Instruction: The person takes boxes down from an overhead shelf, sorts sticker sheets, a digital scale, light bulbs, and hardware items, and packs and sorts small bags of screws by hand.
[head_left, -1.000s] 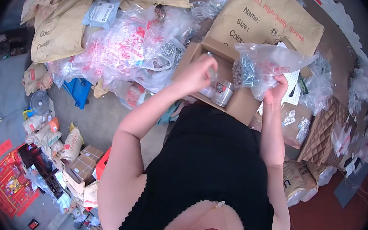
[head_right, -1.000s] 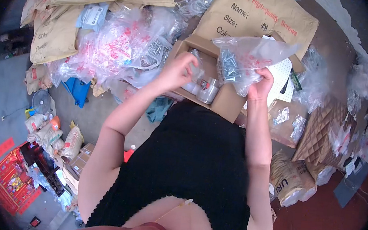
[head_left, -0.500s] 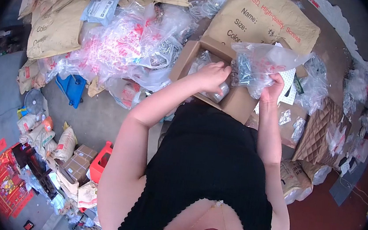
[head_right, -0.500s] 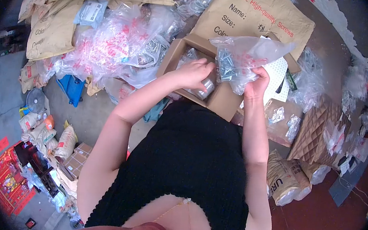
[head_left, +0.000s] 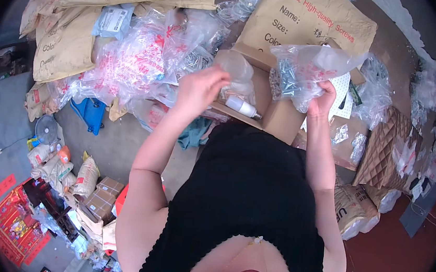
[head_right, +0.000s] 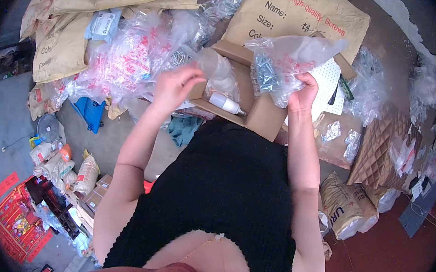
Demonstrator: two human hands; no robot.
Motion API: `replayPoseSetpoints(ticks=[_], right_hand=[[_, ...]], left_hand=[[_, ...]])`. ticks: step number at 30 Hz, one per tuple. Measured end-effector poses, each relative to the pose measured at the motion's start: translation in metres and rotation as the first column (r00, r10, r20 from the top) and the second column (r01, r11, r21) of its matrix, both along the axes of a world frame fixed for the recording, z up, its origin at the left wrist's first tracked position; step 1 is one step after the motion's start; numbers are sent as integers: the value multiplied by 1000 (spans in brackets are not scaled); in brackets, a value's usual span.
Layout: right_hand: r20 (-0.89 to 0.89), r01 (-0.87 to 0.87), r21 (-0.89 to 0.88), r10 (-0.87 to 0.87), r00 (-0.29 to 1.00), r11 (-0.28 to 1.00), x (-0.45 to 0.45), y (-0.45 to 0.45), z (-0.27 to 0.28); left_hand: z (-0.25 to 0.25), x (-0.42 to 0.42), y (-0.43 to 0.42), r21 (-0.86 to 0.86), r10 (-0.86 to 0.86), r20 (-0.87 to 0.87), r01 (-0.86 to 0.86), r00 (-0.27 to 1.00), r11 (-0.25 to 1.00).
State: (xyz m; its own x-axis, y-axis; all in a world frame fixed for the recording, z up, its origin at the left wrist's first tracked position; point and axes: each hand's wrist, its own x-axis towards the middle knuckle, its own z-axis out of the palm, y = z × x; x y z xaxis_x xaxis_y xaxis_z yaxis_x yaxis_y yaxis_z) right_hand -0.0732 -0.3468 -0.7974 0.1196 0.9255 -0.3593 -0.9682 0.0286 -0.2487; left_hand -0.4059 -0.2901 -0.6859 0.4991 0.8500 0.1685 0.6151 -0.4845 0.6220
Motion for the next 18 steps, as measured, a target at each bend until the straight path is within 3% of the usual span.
replayPoseSetpoints(ticks=[1,3,5,15,18], right_hand=[[2,-7,6,7,1000,1000,1,0,0],[8,-17,9,17,1000,1000,2,0,1],[41,-25,0,24,999,1000,2,1,3],[5,-63,5,63,998,998,-2,1,10],[20,-72,37,71,997,997,-6,0,15]], left_hand=[[-7,0,-5,93,-98,-23,99,995,991],[-9,7,-11,74,-183,-43,185,982,980],[-18,11,-14,138,-327,-332,388,885,911],[-40,0,-17,149,-316,-330,379,890,913],[-44,0,-21,126,-213,-282,256,936,958]])
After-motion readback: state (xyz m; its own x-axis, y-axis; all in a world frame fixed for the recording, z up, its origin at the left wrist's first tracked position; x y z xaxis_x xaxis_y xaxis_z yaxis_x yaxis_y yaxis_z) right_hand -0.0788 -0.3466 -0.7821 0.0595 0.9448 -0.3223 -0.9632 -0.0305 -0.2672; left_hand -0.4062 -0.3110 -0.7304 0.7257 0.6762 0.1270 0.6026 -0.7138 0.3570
